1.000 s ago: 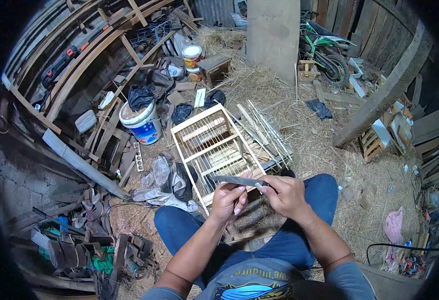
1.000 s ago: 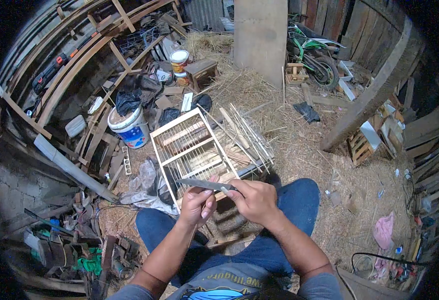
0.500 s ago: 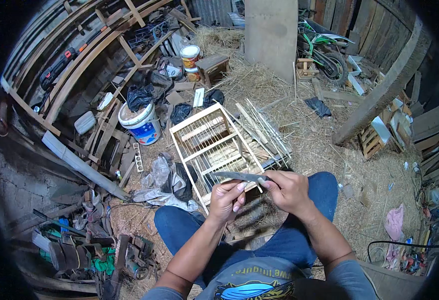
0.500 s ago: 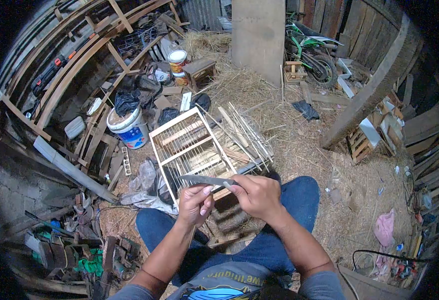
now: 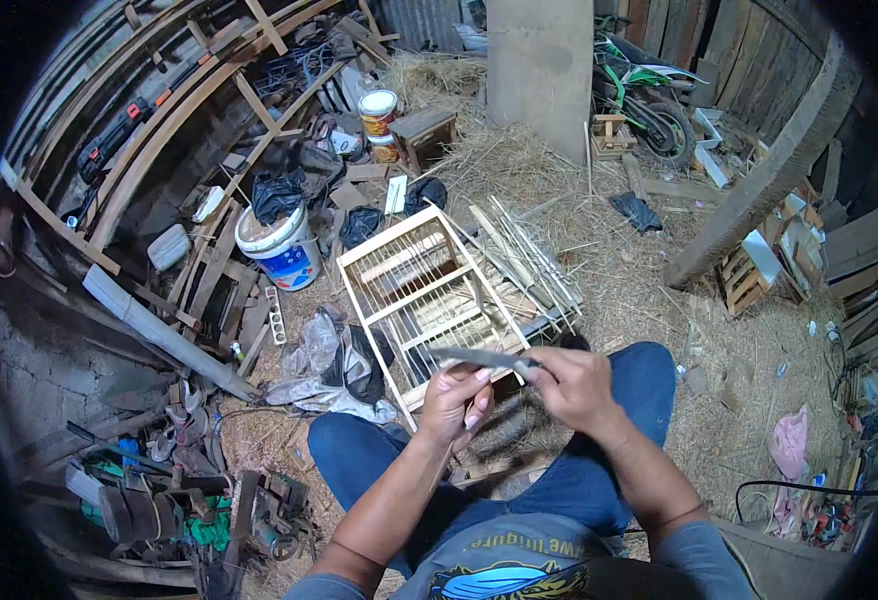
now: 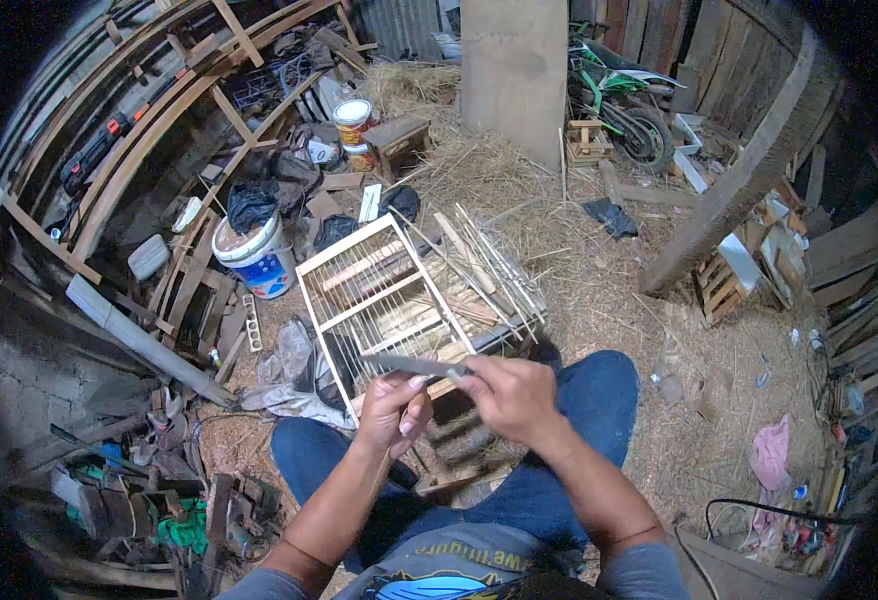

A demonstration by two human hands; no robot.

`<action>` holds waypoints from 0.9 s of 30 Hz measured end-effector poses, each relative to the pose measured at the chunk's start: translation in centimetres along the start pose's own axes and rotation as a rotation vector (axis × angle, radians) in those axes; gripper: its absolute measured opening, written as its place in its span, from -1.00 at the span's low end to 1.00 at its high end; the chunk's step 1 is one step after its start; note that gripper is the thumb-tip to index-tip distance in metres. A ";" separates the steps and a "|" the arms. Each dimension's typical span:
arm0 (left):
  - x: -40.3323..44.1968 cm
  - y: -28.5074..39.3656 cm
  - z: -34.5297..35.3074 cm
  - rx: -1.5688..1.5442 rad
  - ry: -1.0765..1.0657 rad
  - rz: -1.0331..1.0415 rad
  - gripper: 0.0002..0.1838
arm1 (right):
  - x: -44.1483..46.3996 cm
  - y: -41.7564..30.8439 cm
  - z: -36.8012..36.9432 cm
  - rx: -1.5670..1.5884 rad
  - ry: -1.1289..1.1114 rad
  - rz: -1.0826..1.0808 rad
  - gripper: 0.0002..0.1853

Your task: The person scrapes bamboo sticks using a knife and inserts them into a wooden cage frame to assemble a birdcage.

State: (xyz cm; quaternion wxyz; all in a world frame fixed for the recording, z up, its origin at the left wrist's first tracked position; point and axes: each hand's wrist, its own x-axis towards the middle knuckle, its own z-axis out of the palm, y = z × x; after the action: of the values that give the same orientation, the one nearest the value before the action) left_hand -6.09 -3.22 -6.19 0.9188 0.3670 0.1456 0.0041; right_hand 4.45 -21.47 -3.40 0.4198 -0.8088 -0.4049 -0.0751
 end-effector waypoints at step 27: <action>-0.2 0.0 -0.3 -0.046 -0.105 -0.030 -0.65 | -0.2 0.3 -1.1 -0.083 -0.004 -0.037 -0.82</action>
State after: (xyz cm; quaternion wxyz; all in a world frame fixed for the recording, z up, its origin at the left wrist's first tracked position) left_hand -6.34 -3.02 -6.32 0.9333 0.3432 0.1026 -0.0258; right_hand 4.77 -22.50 -3.05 0.3836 -0.8180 -0.4172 -0.0980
